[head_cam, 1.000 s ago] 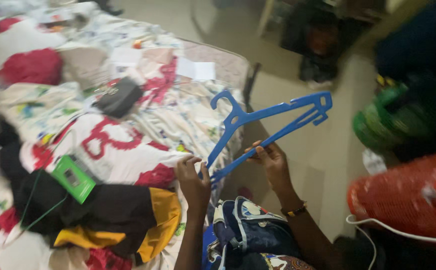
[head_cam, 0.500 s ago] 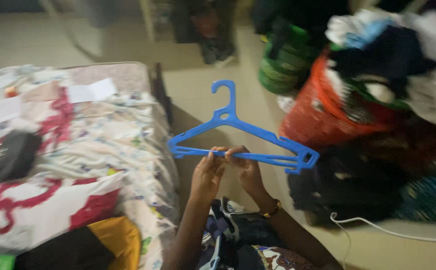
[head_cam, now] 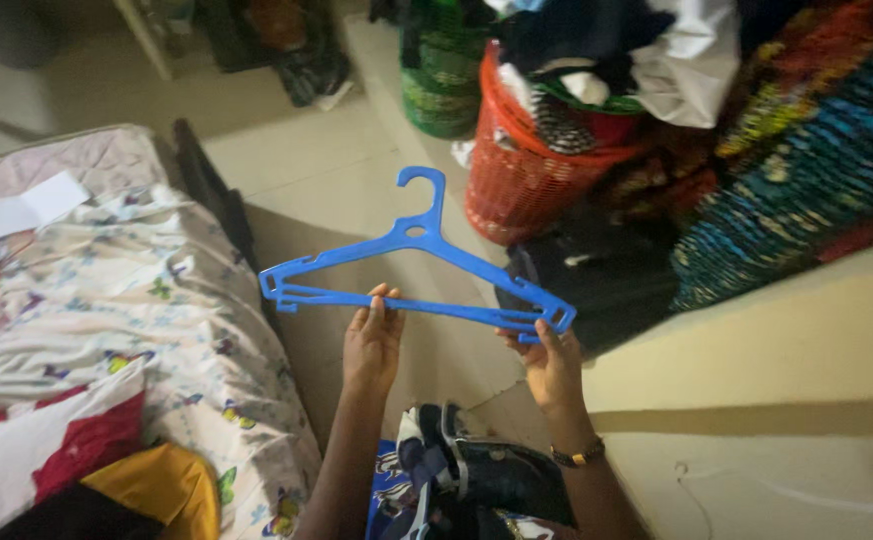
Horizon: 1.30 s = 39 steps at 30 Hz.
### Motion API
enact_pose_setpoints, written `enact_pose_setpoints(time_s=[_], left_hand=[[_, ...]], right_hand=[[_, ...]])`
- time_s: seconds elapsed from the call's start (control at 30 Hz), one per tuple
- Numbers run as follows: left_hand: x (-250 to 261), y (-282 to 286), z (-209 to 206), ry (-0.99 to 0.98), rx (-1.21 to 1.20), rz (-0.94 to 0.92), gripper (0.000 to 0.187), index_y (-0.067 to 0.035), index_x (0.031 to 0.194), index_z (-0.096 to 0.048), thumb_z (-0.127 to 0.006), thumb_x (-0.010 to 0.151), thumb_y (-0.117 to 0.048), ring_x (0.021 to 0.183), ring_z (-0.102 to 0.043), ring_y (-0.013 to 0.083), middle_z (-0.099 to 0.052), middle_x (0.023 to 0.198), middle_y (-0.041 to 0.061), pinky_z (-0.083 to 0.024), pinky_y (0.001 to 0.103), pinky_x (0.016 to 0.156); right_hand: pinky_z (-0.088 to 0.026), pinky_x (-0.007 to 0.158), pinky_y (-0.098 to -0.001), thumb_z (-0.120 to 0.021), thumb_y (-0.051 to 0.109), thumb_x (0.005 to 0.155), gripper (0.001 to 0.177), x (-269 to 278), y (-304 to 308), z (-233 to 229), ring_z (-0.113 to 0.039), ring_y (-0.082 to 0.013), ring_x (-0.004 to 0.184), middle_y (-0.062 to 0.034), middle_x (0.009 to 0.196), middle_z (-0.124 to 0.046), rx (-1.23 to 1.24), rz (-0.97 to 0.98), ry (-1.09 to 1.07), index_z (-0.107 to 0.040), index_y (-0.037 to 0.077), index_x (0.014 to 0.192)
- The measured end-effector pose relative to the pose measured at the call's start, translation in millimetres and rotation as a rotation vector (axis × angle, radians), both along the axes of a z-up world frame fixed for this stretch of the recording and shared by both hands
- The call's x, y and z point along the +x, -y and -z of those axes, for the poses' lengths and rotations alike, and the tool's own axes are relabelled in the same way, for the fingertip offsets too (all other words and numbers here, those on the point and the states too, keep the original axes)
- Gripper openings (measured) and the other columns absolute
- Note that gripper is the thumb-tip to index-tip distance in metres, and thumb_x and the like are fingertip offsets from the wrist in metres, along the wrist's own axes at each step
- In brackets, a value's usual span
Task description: The person picks up and organizes various clothing hangers and a document on a bed.
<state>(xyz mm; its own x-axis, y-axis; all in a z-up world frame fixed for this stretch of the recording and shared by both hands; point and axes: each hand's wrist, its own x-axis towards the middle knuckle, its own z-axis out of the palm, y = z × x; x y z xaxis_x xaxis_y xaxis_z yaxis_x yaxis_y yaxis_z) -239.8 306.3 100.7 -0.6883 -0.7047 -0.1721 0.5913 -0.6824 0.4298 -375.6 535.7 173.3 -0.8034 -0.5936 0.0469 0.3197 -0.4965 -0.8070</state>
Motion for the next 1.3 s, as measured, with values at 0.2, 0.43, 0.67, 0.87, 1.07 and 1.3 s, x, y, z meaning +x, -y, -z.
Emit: enact_pose_setpoints(time_s=[0.2, 0.43, 0.67, 0.87, 1.07, 1.3], left_hand=[[0.1, -43.9, -50.1, 0.14, -0.064, 0.111, 0.037, 0.001, 0.132, -0.06, -0.059, 0.101, -0.019, 0.116, -0.068, 0.0247, -0.071, 0.121, 0.017, -0.055, 0.037, 0.104], [18.0, -104.5, -68.4, 0.233, -0.392, 0.486, 0.032, 0.005, 0.125, -0.06, -0.066, 0.096, -0.005, 0.111, -0.068, 0.024, -0.072, 0.118, 0.017, -0.053, 0.037, 0.099], [27.6, -111.7, -61.3, 0.072, -0.515, 0.742, 0.023, 0.003, 0.12, -0.061, -0.064, 0.098, -0.003, 0.108, -0.068, 0.0222, -0.071, 0.111, 0.013, -0.056, 0.038, 0.099], [9.1, -135.9, -91.0, 0.108, -0.747, 0.975, 0.031, 0.002, 0.126, -0.063, -0.064, 0.096, -0.006, 0.103, -0.07, 0.0193, -0.073, 0.108, 0.009, -0.058, 0.036, 0.088], [1.3, -185.3, -116.6, 0.16, -0.913, 0.955, 0.044, 0.003, 0.136, -0.062, -0.069, 0.093, -0.006, 0.093, -0.072, 0.0149, -0.076, 0.098, 0.006, -0.062, 0.031, 0.08], [11.1, -266.6, -146.8, -0.005, -1.107, 0.907, 0.066, 0.0, 0.146, -0.048, -0.074, 0.086, 0.002, 0.083, -0.072, 0.0149, -0.076, 0.093, 0.011, -0.059, 0.03, 0.074]], right_hand=[[-0.063, 0.08, -0.0361, -0.067, 0.014, 0.099, 0.035, 29.1, -33.4, -13.6, -0.076, -0.0307, 0.092, -0.0183, 0.107, -0.074, 0.088, 0.145, 0.0, -0.058, -0.001, 0.128], [-0.063, 0.085, -0.0387, -0.068, 0.012, 0.093, 0.039, 98.2, -41.5, -10.1, -0.073, -0.0249, 0.103, -0.0124, 0.114, -0.072, 0.098, 0.166, 0.057, -0.057, 0.003, 0.129], [-0.056, 0.087, -0.028, -0.076, 0.019, 0.095, 0.034, 141.4, -100.7, -4.4, -0.068, -0.0152, 0.101, -0.0108, 0.111, -0.074, 0.58, 0.298, -0.322, -0.07, -0.002, 0.122], [-0.054, 0.075, -0.0234, -0.062, 0.03, 0.105, 0.038, 173.1, -124.5, -10.6, -0.062, -0.0068, 0.087, -0.0026, 0.096, -0.067, 0.747, 0.501, -0.318, -0.063, 0.001, 0.13], [-0.052, 0.051, -0.0247, -0.049, 0.038, 0.101, 0.048, 190.7, -138.3, -27.8, -0.063, -0.0079, 0.06, -0.0034, 0.081, -0.066, 0.694, 0.678, -0.05, -0.051, 0.011, 0.14], [-0.05, 0.047, -0.0253, -0.053, 0.034, 0.101, 0.043, 206.4, -192.5, -74.4, -0.06, -0.0085, 0.056, -0.0001, 0.082, -0.062, 0.654, 0.996, -0.087, -0.055, 0.006, 0.134]])
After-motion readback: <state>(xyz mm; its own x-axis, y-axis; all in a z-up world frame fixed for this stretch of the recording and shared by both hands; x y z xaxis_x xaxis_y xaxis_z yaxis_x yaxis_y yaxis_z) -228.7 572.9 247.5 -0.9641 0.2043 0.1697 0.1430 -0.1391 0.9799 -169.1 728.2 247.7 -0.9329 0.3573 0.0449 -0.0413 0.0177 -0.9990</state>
